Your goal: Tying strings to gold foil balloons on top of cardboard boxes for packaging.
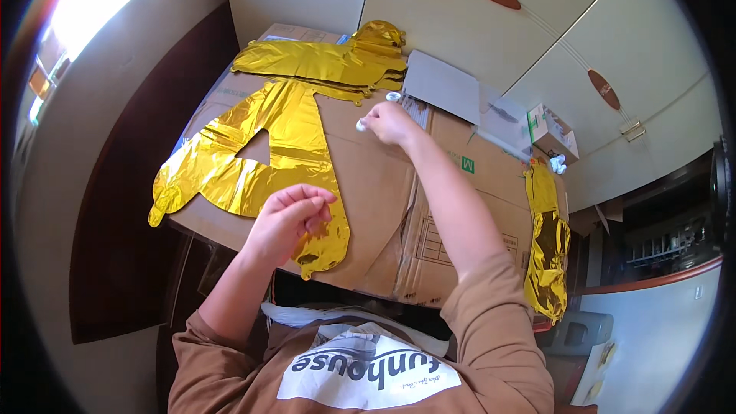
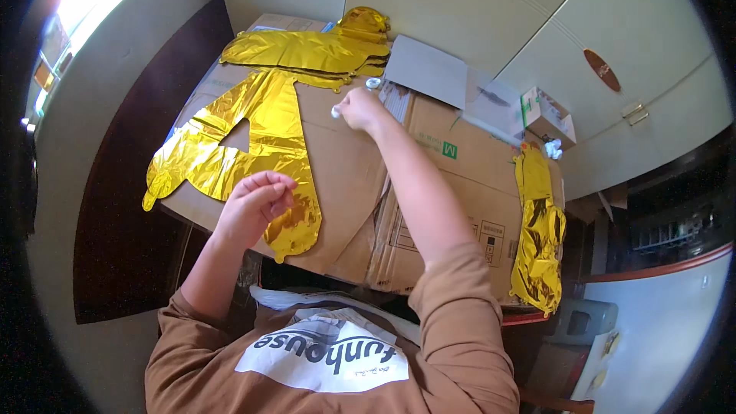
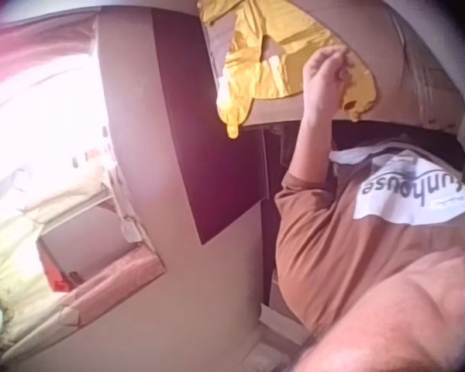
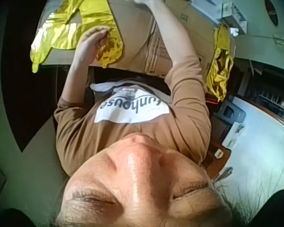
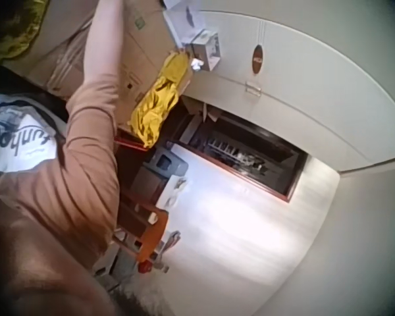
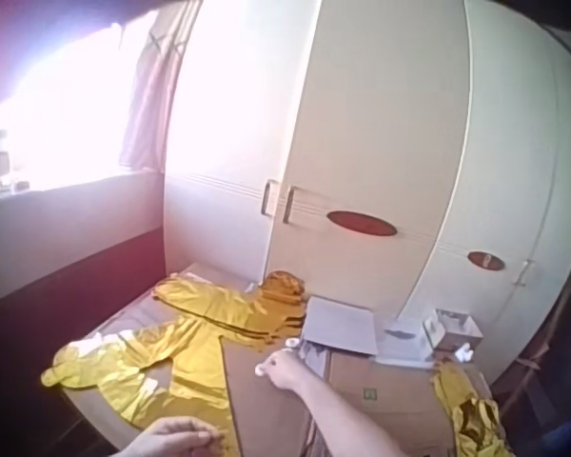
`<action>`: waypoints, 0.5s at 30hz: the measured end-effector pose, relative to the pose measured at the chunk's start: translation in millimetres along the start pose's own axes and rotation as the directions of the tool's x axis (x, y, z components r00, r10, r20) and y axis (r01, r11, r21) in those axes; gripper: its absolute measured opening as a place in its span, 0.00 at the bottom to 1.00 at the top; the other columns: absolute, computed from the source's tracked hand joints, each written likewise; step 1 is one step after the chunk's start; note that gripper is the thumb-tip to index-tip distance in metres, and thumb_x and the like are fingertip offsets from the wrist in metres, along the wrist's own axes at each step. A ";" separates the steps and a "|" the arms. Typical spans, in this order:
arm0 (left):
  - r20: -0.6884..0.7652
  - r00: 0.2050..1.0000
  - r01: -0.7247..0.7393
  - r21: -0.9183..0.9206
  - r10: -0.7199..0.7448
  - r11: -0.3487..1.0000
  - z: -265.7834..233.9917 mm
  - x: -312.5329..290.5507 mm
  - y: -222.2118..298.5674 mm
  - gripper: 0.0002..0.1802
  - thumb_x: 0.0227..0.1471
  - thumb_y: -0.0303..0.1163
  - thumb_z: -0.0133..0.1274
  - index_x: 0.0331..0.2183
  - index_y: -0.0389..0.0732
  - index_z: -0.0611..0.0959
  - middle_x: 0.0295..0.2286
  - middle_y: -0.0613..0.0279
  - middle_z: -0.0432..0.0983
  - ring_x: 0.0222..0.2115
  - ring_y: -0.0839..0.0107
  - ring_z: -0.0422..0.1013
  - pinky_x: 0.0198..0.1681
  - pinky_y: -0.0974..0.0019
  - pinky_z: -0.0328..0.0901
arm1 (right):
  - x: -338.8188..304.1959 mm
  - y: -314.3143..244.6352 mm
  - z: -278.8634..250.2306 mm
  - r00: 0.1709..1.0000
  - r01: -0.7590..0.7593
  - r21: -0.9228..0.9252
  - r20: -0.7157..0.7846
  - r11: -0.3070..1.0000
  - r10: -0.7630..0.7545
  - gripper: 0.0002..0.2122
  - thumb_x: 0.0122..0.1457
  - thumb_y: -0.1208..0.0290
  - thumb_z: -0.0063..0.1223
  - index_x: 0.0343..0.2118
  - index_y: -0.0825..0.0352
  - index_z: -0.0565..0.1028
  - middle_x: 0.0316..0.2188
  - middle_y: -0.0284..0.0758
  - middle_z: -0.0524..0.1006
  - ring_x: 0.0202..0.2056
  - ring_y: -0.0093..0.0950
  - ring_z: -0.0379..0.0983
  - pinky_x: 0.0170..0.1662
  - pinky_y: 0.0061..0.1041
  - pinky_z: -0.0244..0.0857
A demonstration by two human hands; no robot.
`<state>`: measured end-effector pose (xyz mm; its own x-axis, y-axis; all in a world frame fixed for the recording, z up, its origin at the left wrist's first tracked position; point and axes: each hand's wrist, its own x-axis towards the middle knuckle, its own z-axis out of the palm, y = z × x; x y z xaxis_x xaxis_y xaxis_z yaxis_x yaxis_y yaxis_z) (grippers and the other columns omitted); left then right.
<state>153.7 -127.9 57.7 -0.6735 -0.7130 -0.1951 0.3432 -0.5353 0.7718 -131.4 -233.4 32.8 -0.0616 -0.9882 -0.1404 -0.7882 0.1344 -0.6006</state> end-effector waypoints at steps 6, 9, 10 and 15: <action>-0.010 0.998 -0.062 0.069 0.063 0.996 0.1 -18.6 -5.1 0.06 0.55 0.25 0.50 0.35 0.35 0.80 0.24 0.67 0.74 0.23 0.83 0.64 0.26 0.80 0.58 | 29.6 11.7 2.9 0.960 -0.211 -0.390 -0.256 0.896 0.114 0.14 0.48 0.60 0.62 0.24 0.70 0.80 0.21 0.39 0.79 0.22 0.29 0.75 0.29 0.27 0.69; 0.022 0.997 -0.080 0.098 0.078 0.992 5.3 -28.3 -4.4 0.07 0.55 0.26 0.50 0.36 0.35 0.80 0.24 0.67 0.74 0.23 0.83 0.64 0.26 0.80 0.57 | 27.7 20.4 3.1 0.942 -0.240 -0.185 -0.280 0.953 0.183 0.14 0.48 0.61 0.61 0.27 0.69 0.80 0.25 0.40 0.79 0.26 0.32 0.75 0.32 0.29 0.69; 0.037 0.996 -0.082 0.104 0.079 0.991 7.0 -32.6 -4.2 0.08 0.55 0.26 0.51 0.37 0.34 0.80 0.24 0.67 0.74 0.23 0.83 0.64 0.26 0.80 0.57 | 23.3 19.5 1.7 0.944 -0.228 -0.096 -0.265 0.969 0.195 0.14 0.48 0.62 0.60 0.29 0.70 0.80 0.29 0.43 0.79 0.32 0.35 0.75 0.37 0.30 0.69; 0.173 0.983 0.005 0.275 -0.055 0.962 16.8 -59.7 -4.8 0.10 0.56 0.26 0.50 0.41 0.35 0.80 0.27 0.70 0.76 0.25 0.86 0.66 0.28 0.81 0.60 | -38.4 31.8 -20.8 0.932 -0.140 0.204 -0.303 0.969 0.198 0.13 0.49 0.62 0.58 0.31 0.68 0.79 0.30 0.43 0.80 0.33 0.33 0.78 0.37 0.28 0.70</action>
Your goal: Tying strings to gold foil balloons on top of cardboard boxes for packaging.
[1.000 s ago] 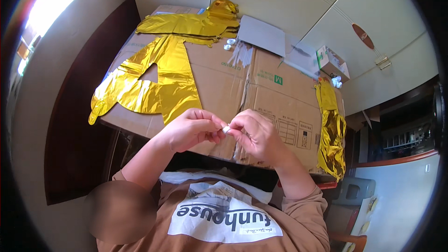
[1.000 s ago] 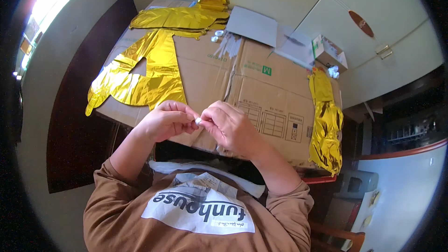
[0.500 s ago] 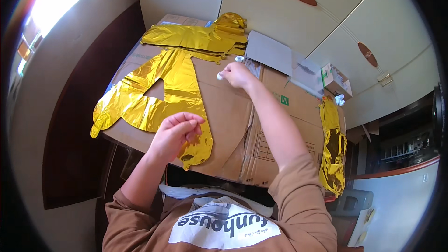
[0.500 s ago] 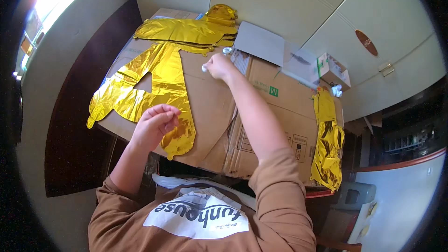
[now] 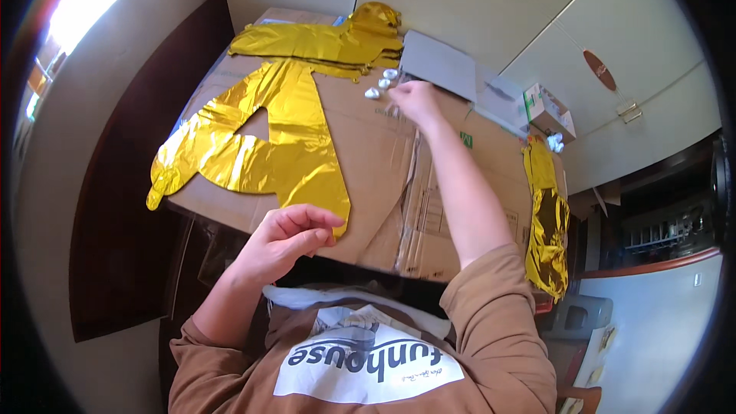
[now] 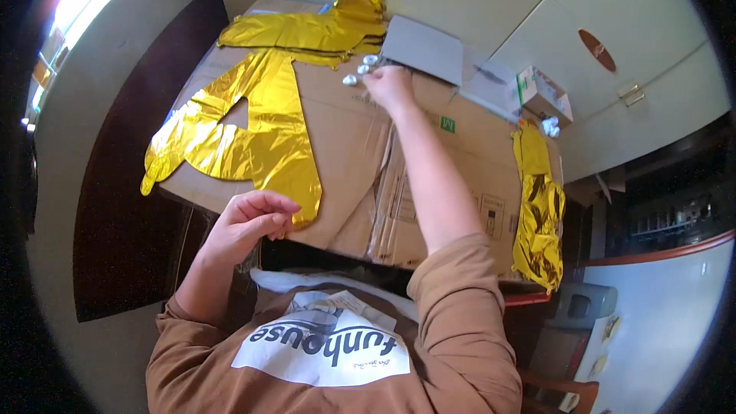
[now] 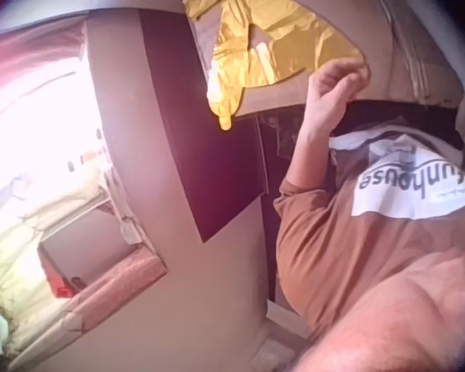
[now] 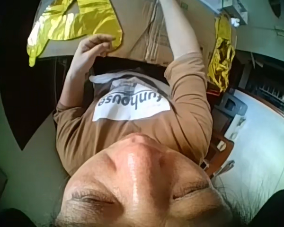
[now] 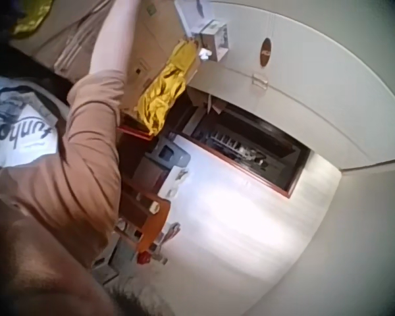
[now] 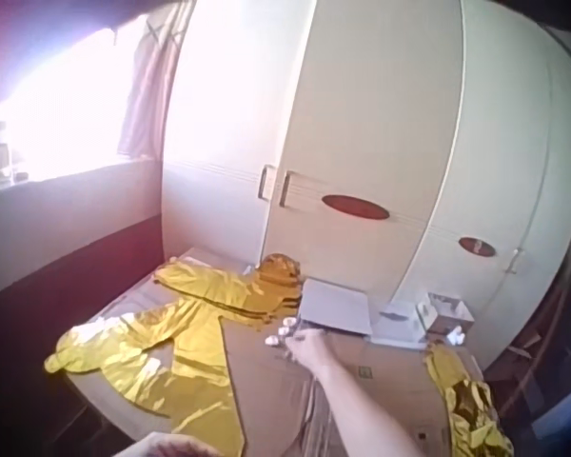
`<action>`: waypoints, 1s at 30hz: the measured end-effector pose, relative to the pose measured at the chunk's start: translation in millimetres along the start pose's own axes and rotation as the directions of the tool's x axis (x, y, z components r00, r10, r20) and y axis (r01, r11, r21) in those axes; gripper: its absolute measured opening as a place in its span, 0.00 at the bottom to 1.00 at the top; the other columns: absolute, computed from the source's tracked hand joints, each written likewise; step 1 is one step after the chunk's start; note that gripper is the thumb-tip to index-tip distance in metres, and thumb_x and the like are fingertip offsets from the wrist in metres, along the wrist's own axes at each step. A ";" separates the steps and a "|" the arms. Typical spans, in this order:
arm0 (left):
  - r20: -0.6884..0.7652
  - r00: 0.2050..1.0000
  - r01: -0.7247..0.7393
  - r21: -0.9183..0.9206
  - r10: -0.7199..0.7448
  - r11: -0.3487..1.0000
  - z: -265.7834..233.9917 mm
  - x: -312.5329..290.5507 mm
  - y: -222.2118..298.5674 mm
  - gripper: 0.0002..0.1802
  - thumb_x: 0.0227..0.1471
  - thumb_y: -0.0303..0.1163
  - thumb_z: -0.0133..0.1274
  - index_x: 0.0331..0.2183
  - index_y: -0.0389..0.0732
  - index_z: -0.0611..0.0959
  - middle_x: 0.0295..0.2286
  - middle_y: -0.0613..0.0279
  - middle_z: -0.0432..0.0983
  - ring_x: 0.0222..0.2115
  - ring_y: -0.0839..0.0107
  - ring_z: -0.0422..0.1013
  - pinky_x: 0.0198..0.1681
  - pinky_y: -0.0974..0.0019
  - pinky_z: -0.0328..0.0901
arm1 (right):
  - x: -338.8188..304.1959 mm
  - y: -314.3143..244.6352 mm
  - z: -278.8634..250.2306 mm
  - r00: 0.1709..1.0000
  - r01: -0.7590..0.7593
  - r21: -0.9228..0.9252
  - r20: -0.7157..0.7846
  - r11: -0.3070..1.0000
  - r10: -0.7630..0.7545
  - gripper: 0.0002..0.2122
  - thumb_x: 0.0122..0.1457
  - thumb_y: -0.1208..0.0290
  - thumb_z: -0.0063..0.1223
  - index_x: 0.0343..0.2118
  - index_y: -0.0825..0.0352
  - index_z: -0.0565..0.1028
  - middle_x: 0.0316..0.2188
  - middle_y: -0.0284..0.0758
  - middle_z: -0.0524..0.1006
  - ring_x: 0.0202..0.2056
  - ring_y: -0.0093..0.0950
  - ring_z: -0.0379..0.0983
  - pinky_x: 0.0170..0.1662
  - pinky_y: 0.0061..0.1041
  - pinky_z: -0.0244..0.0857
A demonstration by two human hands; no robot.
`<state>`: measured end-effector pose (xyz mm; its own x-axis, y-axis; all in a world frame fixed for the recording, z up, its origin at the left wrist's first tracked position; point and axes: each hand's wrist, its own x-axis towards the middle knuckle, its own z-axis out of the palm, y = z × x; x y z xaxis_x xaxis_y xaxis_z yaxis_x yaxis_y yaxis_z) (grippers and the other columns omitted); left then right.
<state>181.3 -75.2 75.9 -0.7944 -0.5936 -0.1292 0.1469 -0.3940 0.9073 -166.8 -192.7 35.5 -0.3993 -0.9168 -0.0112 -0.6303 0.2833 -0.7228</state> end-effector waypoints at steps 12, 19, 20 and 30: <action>-0.069 0.979 0.174 0.772 -0.192 0.611 -26.7 -62.2 -142.5 0.11 0.49 0.28 0.55 0.35 0.33 0.82 0.27 0.55 0.78 0.29 0.69 0.74 0.34 0.68 0.68 | -378.5 94.5 51.5 0.878 -0.064 0.027 0.477 0.998 0.043 0.10 0.51 0.67 0.56 0.30 0.69 0.79 0.29 0.41 0.78 0.32 0.34 0.76 0.37 0.29 0.68; 0.020 0.978 0.094 0.848 -0.209 0.521 -15.4 -55.4 -183.0 0.11 0.46 0.30 0.57 0.33 0.35 0.83 0.27 0.50 0.79 0.29 0.61 0.76 0.35 0.65 0.69 | -366.4 142.8 138.6 0.757 -0.100 0.024 0.650 0.995 0.061 0.12 0.49 0.63 0.59 0.31 0.67 0.81 0.31 0.42 0.80 0.33 0.33 0.77 0.38 0.30 0.69; 0.021 0.975 0.098 0.852 -0.221 0.515 -15.3 -53.2 -186.1 0.11 0.46 0.31 0.57 0.33 0.35 0.83 0.28 0.50 0.79 0.30 0.61 0.76 0.35 0.64 0.69 | -363.7 142.8 137.8 0.768 -0.084 0.030 0.639 0.996 0.046 0.12 0.49 0.63 0.59 0.31 0.67 0.81 0.30 0.42 0.80 0.32 0.33 0.77 0.38 0.30 0.69; 0.078 0.949 0.074 0.886 -0.305 0.458 -19.0 -32.9 -202.5 0.12 0.45 0.36 0.57 0.31 0.38 0.85 0.28 0.50 0.79 0.30 0.57 0.76 0.36 0.60 0.69 | -351.5 137.1 113.7 0.809 -0.166 0.072 0.581 0.983 0.094 0.12 0.50 0.64 0.59 0.31 0.68 0.81 0.26 0.41 0.80 0.29 0.29 0.77 0.36 0.28 0.69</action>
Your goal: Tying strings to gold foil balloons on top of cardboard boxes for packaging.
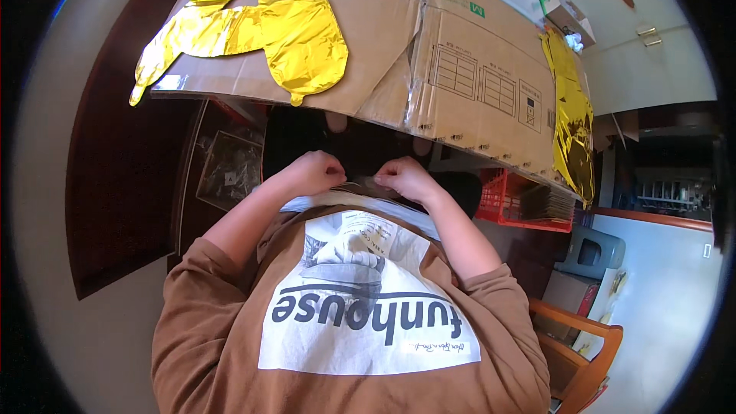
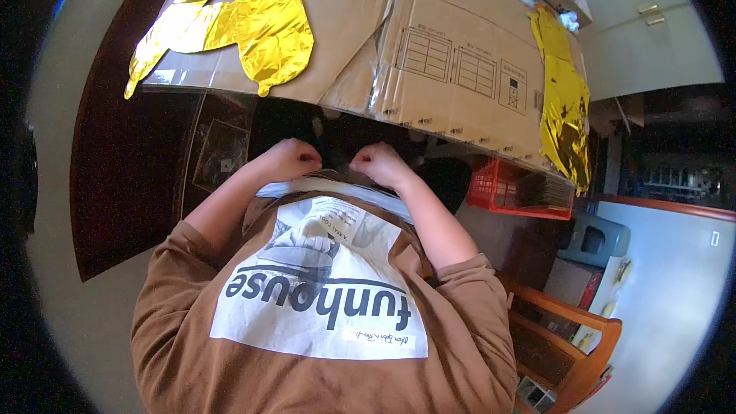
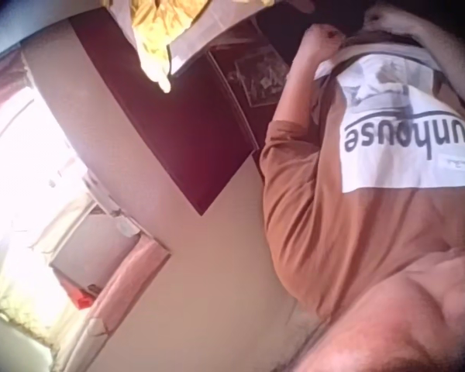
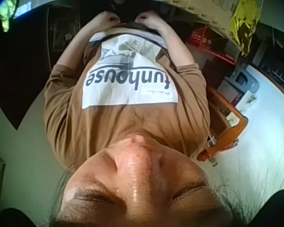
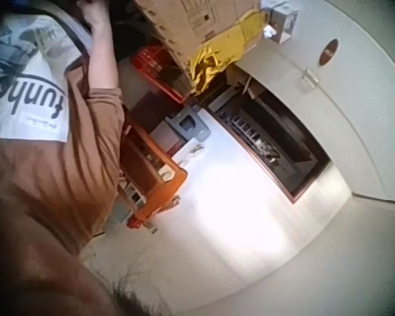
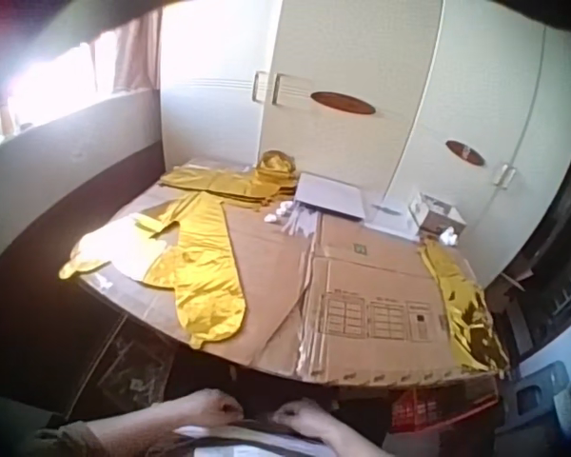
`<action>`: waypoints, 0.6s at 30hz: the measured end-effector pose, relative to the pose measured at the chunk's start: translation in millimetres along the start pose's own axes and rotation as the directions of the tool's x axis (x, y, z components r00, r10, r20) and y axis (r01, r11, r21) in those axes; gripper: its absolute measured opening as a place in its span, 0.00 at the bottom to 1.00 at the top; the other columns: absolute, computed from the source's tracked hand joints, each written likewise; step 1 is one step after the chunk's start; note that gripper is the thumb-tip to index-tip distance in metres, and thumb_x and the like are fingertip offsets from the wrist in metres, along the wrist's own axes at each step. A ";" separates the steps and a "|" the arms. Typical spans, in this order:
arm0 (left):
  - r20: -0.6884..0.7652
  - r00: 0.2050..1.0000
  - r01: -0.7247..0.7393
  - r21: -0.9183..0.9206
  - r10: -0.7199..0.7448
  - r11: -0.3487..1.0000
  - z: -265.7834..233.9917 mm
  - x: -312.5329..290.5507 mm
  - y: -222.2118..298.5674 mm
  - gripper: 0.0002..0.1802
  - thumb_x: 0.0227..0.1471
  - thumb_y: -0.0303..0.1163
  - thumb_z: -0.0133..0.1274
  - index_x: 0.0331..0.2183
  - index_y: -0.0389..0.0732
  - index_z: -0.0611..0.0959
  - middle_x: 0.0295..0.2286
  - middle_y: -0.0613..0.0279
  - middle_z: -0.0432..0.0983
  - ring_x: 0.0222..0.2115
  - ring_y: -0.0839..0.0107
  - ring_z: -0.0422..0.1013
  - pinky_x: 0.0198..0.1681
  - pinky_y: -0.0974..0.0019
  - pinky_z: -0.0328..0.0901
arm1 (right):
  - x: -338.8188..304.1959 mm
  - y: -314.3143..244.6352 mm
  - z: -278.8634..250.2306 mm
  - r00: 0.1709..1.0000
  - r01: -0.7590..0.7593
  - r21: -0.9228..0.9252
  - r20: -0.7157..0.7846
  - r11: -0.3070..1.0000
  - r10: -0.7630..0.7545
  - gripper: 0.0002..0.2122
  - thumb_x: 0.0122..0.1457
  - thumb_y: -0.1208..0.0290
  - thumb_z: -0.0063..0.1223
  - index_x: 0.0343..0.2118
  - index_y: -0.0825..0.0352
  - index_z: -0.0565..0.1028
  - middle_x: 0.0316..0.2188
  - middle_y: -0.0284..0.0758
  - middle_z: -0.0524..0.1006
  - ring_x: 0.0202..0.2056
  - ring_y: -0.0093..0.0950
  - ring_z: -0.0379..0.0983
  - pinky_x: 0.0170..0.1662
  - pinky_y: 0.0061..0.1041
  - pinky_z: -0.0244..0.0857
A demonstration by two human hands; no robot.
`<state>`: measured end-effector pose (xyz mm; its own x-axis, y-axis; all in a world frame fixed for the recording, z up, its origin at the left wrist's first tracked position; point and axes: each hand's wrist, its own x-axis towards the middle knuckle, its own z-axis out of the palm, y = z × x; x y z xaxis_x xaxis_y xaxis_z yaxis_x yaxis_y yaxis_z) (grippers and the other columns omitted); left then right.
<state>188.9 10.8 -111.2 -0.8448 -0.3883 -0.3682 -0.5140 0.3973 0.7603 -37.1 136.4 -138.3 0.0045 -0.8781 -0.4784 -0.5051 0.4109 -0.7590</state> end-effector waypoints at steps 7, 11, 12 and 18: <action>0.133 0.991 -0.038 0.200 0.011 0.979 9.7 21.9 -4.0 0.13 0.41 0.37 0.59 0.29 0.38 0.85 0.27 0.51 0.79 0.29 0.59 0.76 0.35 0.62 0.69 | 13.9 18.6 17.9 0.973 -0.094 0.078 0.220 0.993 0.074 0.12 0.51 0.63 0.58 0.34 0.67 0.80 0.31 0.36 0.81 0.31 0.25 0.75 0.38 0.26 0.68; 0.055 0.997 -0.044 -0.036 0.045 0.998 -4.4 20.9 -7.1 0.12 0.43 0.35 0.59 0.29 0.37 0.85 0.27 0.53 0.80 0.27 0.66 0.76 0.33 0.65 0.68 | 15.2 24.0 18.2 0.990 -0.041 0.253 0.141 0.967 0.005 0.12 0.53 0.64 0.57 0.34 0.68 0.79 0.28 0.32 0.79 0.29 0.21 0.73 0.36 0.23 0.67; 0.043 0.998 -0.039 -0.084 0.042 0.996 -6.8 18.6 -8.9 0.12 0.44 0.35 0.59 0.30 0.37 0.85 0.26 0.54 0.80 0.26 0.68 0.75 0.33 0.66 0.68 | 13.2 18.0 13.7 0.990 -0.064 0.309 0.139 0.949 0.021 0.12 0.54 0.64 0.57 0.34 0.68 0.79 0.27 0.32 0.79 0.29 0.20 0.73 0.35 0.22 0.67; 0.083 0.992 0.113 -0.269 -0.094 0.956 -20.2 8.2 8.4 0.10 0.48 0.32 0.57 0.32 0.36 0.85 0.24 0.61 0.80 0.25 0.77 0.72 0.31 0.70 0.68 | 7.2 -8.5 5.6 0.991 0.013 0.414 0.115 0.910 -0.067 0.11 0.55 0.65 0.56 0.33 0.68 0.79 0.25 0.30 0.78 0.27 0.17 0.72 0.33 0.19 0.66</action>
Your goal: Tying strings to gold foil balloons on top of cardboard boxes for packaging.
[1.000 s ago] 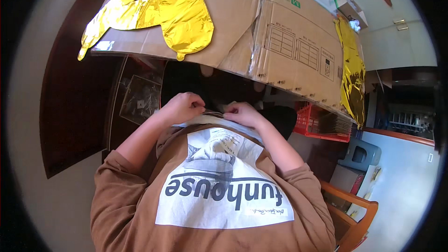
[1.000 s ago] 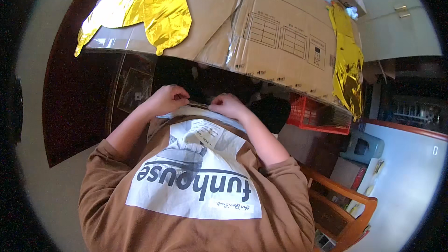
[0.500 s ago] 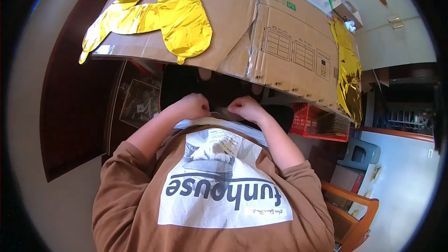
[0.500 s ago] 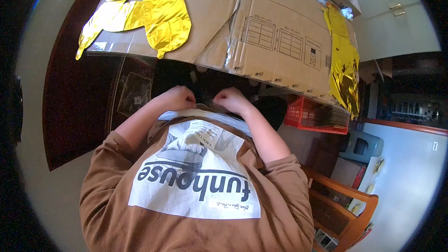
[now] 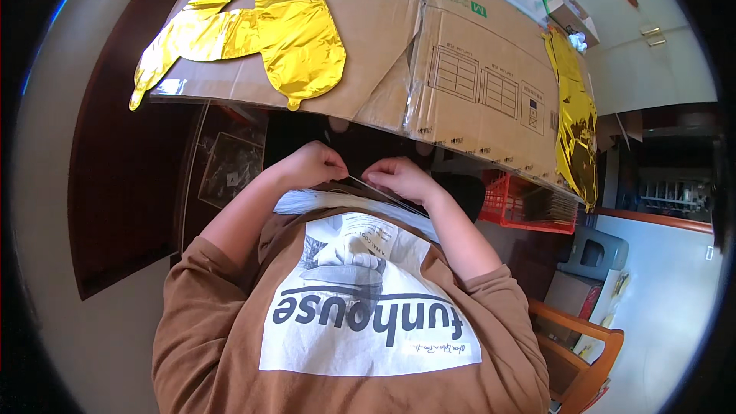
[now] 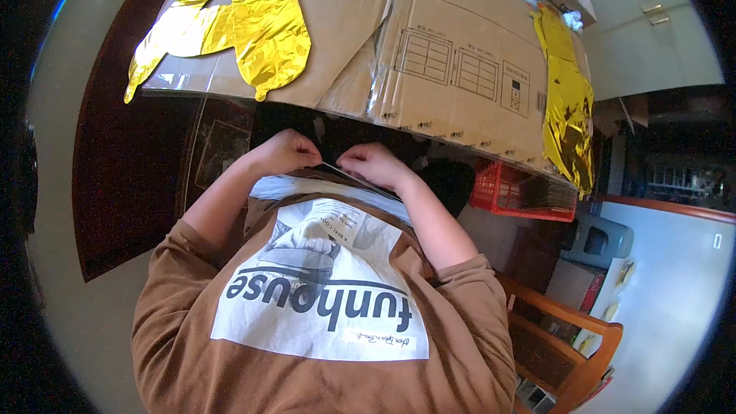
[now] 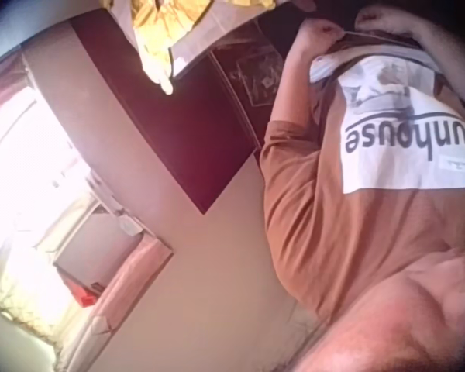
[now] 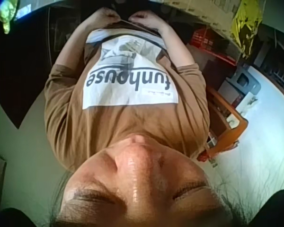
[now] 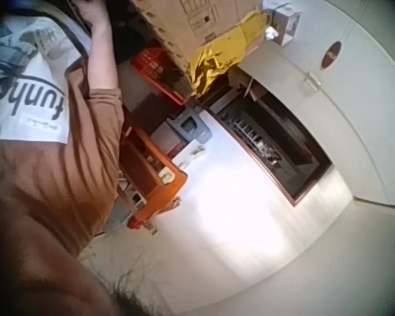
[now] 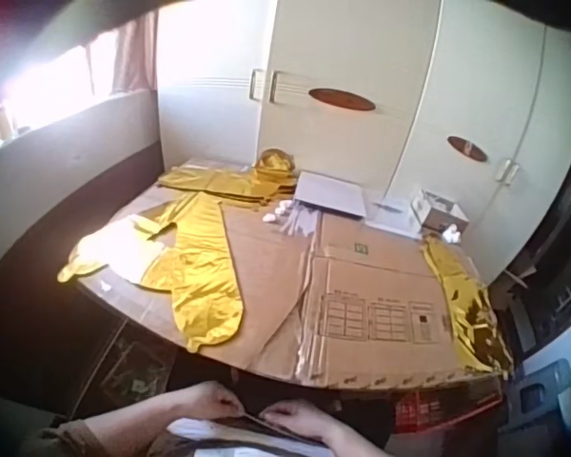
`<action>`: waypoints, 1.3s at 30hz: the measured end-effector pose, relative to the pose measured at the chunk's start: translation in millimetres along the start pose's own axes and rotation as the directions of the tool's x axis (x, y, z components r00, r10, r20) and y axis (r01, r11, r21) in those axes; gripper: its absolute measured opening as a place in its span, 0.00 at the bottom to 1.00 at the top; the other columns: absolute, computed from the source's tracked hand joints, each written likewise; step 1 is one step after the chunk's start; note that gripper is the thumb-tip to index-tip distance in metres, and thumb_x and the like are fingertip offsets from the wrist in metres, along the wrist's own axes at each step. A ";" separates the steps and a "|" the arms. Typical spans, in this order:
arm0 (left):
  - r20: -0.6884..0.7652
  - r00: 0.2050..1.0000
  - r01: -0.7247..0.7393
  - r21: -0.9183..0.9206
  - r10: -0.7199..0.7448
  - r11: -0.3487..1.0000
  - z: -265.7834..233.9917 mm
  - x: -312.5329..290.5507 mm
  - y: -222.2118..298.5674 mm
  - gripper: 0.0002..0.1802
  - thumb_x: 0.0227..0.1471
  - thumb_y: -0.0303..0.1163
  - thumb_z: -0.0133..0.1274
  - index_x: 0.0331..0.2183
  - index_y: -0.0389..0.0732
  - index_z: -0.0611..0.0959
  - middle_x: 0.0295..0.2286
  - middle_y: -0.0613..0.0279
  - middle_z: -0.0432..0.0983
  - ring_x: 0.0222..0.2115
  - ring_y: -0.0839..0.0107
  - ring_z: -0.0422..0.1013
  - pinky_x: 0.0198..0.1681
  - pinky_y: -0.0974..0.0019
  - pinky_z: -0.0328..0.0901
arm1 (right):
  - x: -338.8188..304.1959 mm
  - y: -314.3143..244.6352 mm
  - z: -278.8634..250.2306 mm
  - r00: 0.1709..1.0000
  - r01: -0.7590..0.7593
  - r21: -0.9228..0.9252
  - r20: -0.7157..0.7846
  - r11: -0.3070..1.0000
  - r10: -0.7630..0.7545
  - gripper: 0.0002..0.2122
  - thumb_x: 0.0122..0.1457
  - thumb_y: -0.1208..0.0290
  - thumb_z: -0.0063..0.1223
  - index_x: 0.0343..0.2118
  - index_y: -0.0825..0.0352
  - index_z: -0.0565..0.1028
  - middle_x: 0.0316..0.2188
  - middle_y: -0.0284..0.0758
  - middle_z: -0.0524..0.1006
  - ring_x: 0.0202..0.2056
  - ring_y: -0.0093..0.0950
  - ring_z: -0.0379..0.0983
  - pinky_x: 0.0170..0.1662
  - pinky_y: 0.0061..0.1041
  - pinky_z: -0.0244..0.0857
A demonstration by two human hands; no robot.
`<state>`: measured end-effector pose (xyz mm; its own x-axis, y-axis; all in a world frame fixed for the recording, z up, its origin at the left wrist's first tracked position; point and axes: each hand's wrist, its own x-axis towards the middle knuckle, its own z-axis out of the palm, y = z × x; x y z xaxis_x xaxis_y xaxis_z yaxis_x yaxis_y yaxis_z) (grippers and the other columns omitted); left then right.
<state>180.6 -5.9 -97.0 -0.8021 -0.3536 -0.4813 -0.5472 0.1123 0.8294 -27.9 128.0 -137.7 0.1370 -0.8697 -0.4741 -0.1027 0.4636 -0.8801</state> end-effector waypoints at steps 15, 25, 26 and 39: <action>0.132 0.984 -0.136 0.138 0.118 0.981 -4.4 -17.6 20.1 0.11 0.42 0.29 0.60 0.31 0.36 0.85 0.25 0.57 0.81 0.25 0.74 0.74 0.33 0.70 0.68 | -12.1 -39.7 9.0 0.995 0.101 -0.260 0.004 0.960 -0.103 0.09 0.47 0.67 0.58 0.27 0.68 0.80 0.21 0.35 0.79 0.24 0.20 0.73 0.31 0.23 0.68; 0.100 0.983 -0.169 0.178 0.153 0.969 6.5 -16.6 13.8 0.13 0.42 0.34 0.60 0.30 0.36 0.85 0.25 0.53 0.79 0.26 0.66 0.75 0.34 0.65 0.69 | -14.8 -55.6 12.3 0.971 0.202 -0.326 -0.057 0.923 -0.232 0.07 0.51 0.71 0.58 0.27 0.71 0.79 0.22 0.31 0.77 0.24 0.17 0.70 0.30 0.20 0.66; 0.089 0.985 -0.167 0.255 0.148 0.952 7.2 -18.9 13.8 0.12 0.42 0.34 0.60 0.30 0.36 0.84 0.25 0.53 0.79 0.27 0.64 0.75 0.34 0.64 0.69 | -14.7 -54.1 14.0 0.963 0.220 -0.306 -0.083 0.926 -0.257 0.07 0.52 0.71 0.57 0.28 0.70 0.78 0.22 0.30 0.77 0.24 0.16 0.70 0.29 0.20 0.66; 0.068 0.892 -0.442 0.345 0.447 0.828 -4.7 -62.2 106.7 0.09 0.44 0.32 0.58 0.24 0.34 0.81 0.20 0.48 0.74 0.23 0.52 0.73 0.28 0.58 0.67 | -71.1 -94.8 39.7 0.951 0.284 0.182 -0.179 0.941 -0.252 0.05 0.61 0.73 0.49 0.32 0.69 0.74 0.25 0.28 0.74 0.30 0.14 0.66 0.34 0.17 0.64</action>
<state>173.2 23.7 22.7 -0.9764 -0.2018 -0.0775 -0.1814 0.5698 0.8015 11.1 152.6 -21.6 -0.0203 -0.9743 -0.2242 0.1215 0.2201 -0.9679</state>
